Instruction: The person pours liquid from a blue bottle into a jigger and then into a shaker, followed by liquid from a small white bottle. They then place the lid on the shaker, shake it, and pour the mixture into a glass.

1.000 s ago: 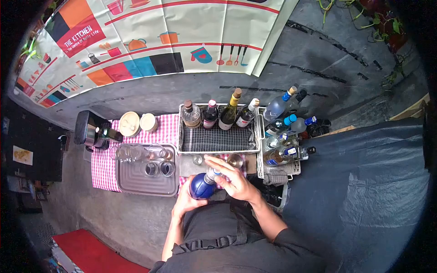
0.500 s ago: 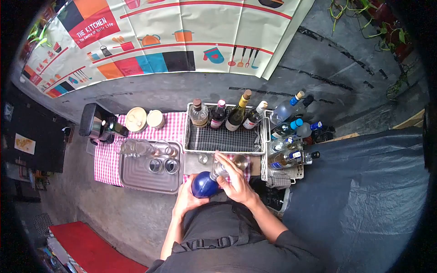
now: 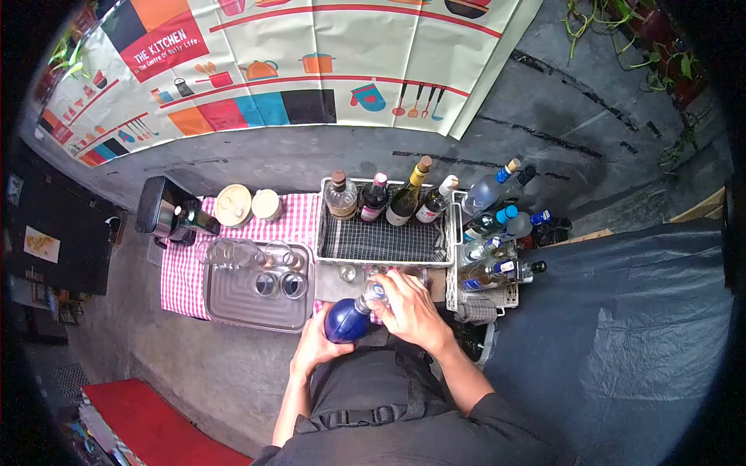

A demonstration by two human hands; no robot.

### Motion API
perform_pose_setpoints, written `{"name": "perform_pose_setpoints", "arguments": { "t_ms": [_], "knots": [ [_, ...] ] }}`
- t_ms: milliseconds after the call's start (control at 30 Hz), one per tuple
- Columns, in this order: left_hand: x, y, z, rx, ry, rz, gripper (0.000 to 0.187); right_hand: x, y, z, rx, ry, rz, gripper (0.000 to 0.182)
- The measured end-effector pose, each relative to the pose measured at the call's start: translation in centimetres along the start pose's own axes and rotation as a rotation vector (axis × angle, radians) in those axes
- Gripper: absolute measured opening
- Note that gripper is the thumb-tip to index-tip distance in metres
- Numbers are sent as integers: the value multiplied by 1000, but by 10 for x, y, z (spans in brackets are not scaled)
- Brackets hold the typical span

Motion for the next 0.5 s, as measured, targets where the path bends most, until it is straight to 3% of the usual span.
{"name": "perform_pose_setpoints", "arguments": {
  "t_ms": [167, 367, 433, 467, 500],
  "knots": [
    [-8, -1, -6, -31, 23, -35, 78, 2, 8, -4, -46, -57, 19, 41],
    [-23, 4, -21, -91, 44, -28, 80, 0, 35, -18, -29, -38, 24, 53],
    [-13, 8, -25, -75, 5, -24, 86, -13, 47, -11, 52, 520, 26, 57],
    [-17, 12, -25, -40, -87, 46, 89, -24, 54, 11, 0, 1072, -129, 60],
    [-19, 16, -25, -5, -180, 116, 91, -25, 58, 13, 2, 1071, -131, 60]
  ]
}}
Point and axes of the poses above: each hand's wrist, its own y-axis towards the middle knuckle, its own z-axis out of the palm, x = y × z, the point moved 9 cm from there along y, towards the middle knuckle, and after that the axes turned 11 degrees about x, right-handed, at the moved point
